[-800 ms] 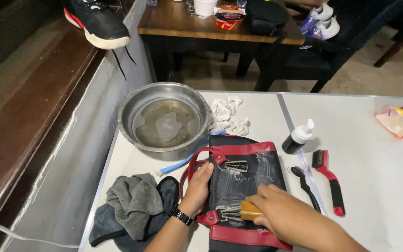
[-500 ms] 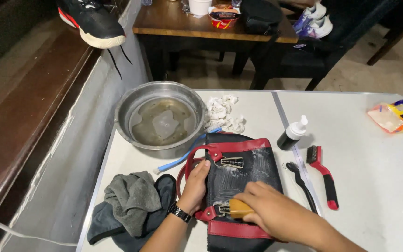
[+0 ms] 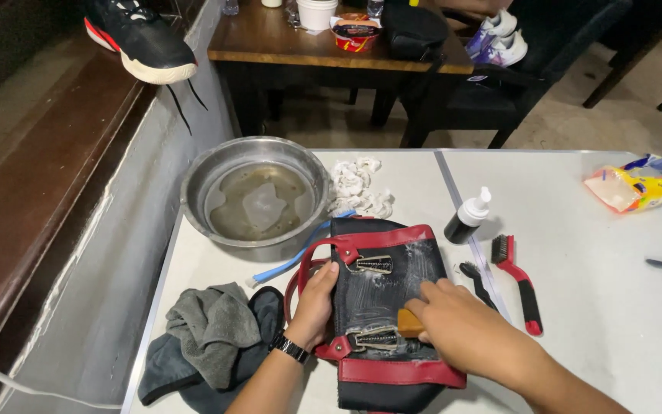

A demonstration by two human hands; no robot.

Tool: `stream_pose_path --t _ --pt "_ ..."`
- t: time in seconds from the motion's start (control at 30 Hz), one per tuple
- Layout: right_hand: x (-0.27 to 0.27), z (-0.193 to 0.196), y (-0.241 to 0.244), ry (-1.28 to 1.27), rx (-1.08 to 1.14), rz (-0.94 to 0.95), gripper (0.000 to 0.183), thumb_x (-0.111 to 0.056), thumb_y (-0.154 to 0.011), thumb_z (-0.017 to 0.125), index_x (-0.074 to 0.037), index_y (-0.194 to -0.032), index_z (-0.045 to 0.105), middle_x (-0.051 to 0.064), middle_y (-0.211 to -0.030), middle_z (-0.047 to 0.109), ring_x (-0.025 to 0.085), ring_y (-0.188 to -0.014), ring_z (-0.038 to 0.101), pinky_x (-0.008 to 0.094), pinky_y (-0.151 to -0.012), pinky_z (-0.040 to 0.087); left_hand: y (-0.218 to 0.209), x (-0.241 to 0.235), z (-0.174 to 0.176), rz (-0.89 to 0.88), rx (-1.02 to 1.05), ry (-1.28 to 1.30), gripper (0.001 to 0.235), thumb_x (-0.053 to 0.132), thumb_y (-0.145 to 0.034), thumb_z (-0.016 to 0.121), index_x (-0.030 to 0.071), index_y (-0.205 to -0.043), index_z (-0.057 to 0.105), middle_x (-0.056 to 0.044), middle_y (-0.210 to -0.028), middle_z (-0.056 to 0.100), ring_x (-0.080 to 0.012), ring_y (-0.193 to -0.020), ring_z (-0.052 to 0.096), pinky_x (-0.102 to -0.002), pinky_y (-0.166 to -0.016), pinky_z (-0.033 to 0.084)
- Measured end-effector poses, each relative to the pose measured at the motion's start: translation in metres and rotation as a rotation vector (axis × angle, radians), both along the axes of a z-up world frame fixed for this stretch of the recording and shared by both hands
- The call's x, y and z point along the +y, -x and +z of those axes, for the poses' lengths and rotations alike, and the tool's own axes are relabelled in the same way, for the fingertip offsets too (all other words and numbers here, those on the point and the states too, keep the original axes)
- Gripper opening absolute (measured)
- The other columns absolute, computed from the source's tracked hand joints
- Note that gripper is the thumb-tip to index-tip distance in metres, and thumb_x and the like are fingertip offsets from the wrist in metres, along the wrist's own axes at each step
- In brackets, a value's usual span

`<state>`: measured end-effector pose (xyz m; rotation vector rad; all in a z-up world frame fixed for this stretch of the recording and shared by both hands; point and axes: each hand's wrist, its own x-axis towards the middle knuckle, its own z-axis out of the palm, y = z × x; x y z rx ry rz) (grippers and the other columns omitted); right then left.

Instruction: The person scrubs a black and red handbag with a brush, wipes it with a cloth, and applies a cleaning foam to the surface. The person then scrubs the bag again with the brush.

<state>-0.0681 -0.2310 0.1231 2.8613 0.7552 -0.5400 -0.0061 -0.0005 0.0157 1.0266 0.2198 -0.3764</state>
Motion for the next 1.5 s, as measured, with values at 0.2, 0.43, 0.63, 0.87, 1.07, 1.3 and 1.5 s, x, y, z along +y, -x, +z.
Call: stream_pose_path --t 0.2,0.43,0.63,0.87,1.07,1.3,1.5 --pt "0.047 -0.012 0.012 -0.524 -0.009 0.149 0.040 -0.020 -0.092 0.071 -0.015 -0.130 0.059 0.009 -0.108 0.052 0.031 -0.098 0.050 0.043 -0.085 0.043 0.000 0.000 -0.001 0.029 -0.009 0.042 0.047 0.031 -0.101 0.051 0.003 -0.136 0.065 -0.014 -0.129 0.072 -0.0220 -0.111 0.067 -0.032 -0.095 0.052" --pt "0.029 -0.007 0.019 -0.512 -0.029 0.080 0.050 -0.022 -0.091 0.073 -0.017 -0.138 0.058 0.007 -0.117 0.056 0.029 -0.108 0.052 0.042 -0.095 0.043 -0.001 0.002 -0.008 0.016 -0.062 0.041 0.044 0.032 -0.102 0.051 0.003 -0.131 0.066 -0.014 -0.122 0.072 -0.0219 -0.104 0.067 -0.032 -0.092 0.053" --pt "-0.015 0.003 0.027 -0.088 -0.097 -0.001 0.048 -0.029 -0.091 0.074 -0.022 -0.134 0.057 0.006 -0.106 0.056 0.033 -0.101 0.053 0.047 -0.086 0.047 0.002 0.001 0.006 -0.005 -0.034 0.026 0.052 0.034 -0.099 0.051 0.004 -0.140 0.062 -0.014 -0.133 0.070 -0.0248 -0.116 0.067 -0.035 -0.100 0.052" --pt "-0.020 0.001 0.046 -0.305 0.112 0.239 0.040 -0.030 -0.094 0.067 -0.022 -0.133 0.062 0.005 -0.104 0.053 0.029 -0.092 0.051 0.043 -0.086 0.042 0.001 0.002 -0.005 -0.008 -0.087 -0.009 0.053 0.035 -0.099 0.051 0.007 -0.143 0.061 -0.011 -0.137 0.069 -0.0213 -0.121 0.066 -0.032 -0.102 0.050" --pt "-0.015 0.014 0.031 -0.339 0.094 0.054 0.041 -0.029 -0.093 0.070 -0.024 -0.133 0.062 0.003 -0.108 0.055 0.026 -0.103 0.053 0.040 -0.091 0.044 0.000 0.002 -0.004 -0.023 -0.083 -0.005 0.050 0.035 -0.100 0.051 0.006 -0.138 0.064 -0.012 -0.128 0.072 -0.0210 -0.111 0.068 -0.032 -0.097 0.052" --pt "-0.011 0.007 0.023 -0.380 0.049 0.030 0.037 -0.033 -0.097 0.063 -0.023 -0.133 0.061 0.004 -0.105 0.055 0.026 -0.098 0.052 0.040 -0.087 0.045 0.001 0.001 -0.008 -0.014 -0.091 0.008 0.051 0.035 -0.099 0.051 0.005 -0.139 0.063 -0.012 -0.133 0.071 -0.0220 -0.116 0.068 -0.033 -0.099 0.053" --pt "-0.008 0.008 0.022 -0.245 -0.094 0.085 0.043 -0.025 -0.089 0.075 -0.022 -0.129 0.060 0.005 -0.105 0.055 0.029 -0.099 0.053 0.043 -0.086 0.046 -0.001 0.001 -0.009 -0.029 -0.091 0.028 0.049 0.036 -0.100 0.052 0.005 -0.135 0.064 -0.012 -0.128 0.072 -0.0213 -0.109 0.068 -0.032 -0.094 0.054"
